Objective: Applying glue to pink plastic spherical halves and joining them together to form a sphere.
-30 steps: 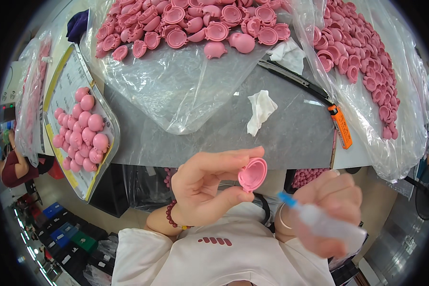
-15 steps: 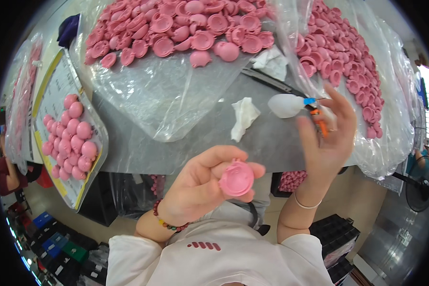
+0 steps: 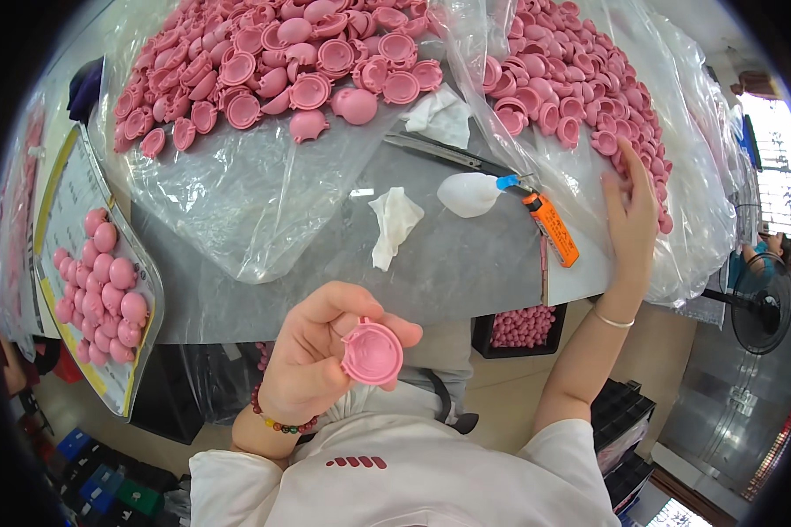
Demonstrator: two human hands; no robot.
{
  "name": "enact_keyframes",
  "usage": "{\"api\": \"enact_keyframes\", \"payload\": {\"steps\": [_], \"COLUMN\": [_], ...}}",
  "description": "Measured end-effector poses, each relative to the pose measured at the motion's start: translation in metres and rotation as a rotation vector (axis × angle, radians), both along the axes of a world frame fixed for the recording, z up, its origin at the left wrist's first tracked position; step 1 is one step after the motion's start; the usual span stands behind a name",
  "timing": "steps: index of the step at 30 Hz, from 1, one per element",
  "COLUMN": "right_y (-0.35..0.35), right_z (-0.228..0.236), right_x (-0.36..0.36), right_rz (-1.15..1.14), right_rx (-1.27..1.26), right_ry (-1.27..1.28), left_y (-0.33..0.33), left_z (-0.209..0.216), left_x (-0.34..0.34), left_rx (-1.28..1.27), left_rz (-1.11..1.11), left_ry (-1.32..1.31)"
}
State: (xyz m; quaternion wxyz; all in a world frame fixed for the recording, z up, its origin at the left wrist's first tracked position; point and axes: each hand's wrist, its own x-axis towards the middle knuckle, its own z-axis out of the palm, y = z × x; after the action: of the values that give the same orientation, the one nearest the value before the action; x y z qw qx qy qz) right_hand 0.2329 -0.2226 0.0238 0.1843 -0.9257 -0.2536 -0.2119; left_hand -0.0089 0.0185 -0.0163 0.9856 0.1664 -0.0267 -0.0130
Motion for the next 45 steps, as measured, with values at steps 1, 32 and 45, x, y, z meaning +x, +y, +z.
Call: {"api": "enact_keyframes", "payload": {"steps": [1,32,45], "right_y": [0.002,0.079,0.075], "right_z": [0.002,-0.003,-0.01], "right_x": [0.0,-0.148,-0.143], "right_rz": [-0.049,0.636,0.676], "right_rx": [0.072,0.494,0.447], "right_ry": [0.229,0.486,0.343], "left_y": [0.0,-0.013,-0.013], "left_z": [0.0,0.021,0.02], "left_x": [0.0,0.003,0.006], "left_rx": [0.002,1.041,1.043], "left_rz": [-0.005,0.304,0.259], "left_ry": [-0.002,-0.004,-0.009]}}
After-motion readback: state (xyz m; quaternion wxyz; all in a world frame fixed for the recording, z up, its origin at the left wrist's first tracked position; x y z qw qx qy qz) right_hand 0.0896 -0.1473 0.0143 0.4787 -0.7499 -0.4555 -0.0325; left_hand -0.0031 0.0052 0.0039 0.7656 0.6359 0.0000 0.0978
